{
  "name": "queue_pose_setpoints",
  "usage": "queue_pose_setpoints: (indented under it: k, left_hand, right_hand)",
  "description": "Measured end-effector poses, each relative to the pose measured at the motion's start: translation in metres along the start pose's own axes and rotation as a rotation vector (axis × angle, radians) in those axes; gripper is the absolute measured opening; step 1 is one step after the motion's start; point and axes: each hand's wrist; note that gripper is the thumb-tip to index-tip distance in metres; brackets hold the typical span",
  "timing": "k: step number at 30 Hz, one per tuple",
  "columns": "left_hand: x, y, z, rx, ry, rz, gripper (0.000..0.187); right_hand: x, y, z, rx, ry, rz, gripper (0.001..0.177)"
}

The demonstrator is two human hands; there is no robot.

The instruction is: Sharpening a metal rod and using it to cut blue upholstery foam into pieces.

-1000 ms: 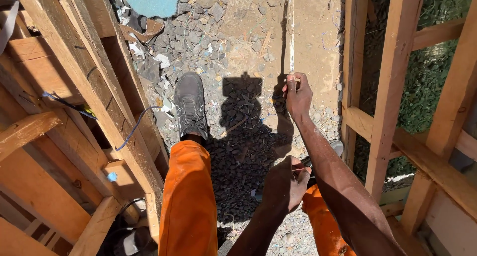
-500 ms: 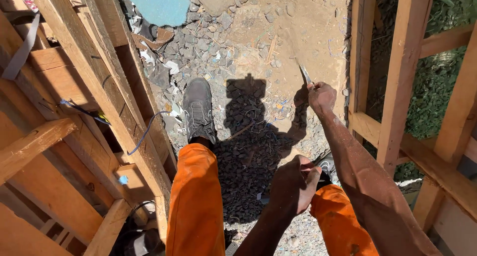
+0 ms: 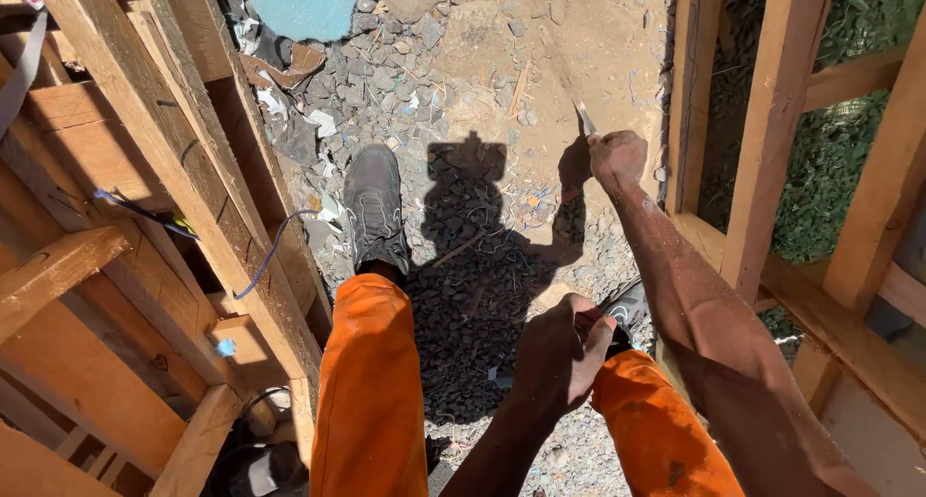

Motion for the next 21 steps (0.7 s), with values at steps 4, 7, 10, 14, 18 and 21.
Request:
queue_pose_setpoints:
  k: [4, 7, 10, 14, 18, 21]
  left_hand:
    - [-0.003, -0.004, 0.006, -0.078, 0.031, 0.006, 0.03]
    - [-0.001, -0.004, -0.001, -0.05, -0.022, 0.028, 0.022]
    - [-0.004, 0.001, -0.015, 0.07, 0.049, 0.045, 0.037]
    - [-0.001, 0.003, -0.001, -0.052, -0.003, -0.018, 0.027]
    - [-0.003, -0.004, -0.003, -0.082, -0.04, 0.019, 0.022]
    - [0.002, 0.002, -0.013, -0.042, 0.015, 0.002, 0.024]
  right_hand:
    - [-0.042, 0.083, 0.081, 0.073, -0.036, -0.201, 0.044]
    - [0.007, 0.025, 0.054, -0.145, -0.178, 0.062, 0.037]
    - [-0.004, 0.007, -0.067, -0.457, -0.444, 0.18, 0.051]
    - [-0.006, 0.026, 0.043, -0.201, -0.091, 0.103, 0.023]
    - [-0.044, 0.072, 0.049, -0.181, -0.09, 0.016, 0.045]
    - [-0.012, 0.008, -0.048, -0.214, -0.122, 0.017, 0.04]
Point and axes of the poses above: each hand's wrist, its own y-axis towards the middle knuckle, its own x-axis out of the back of the hand, z = x × y, and after that the axes turned 9 degrees about -y, right-handed
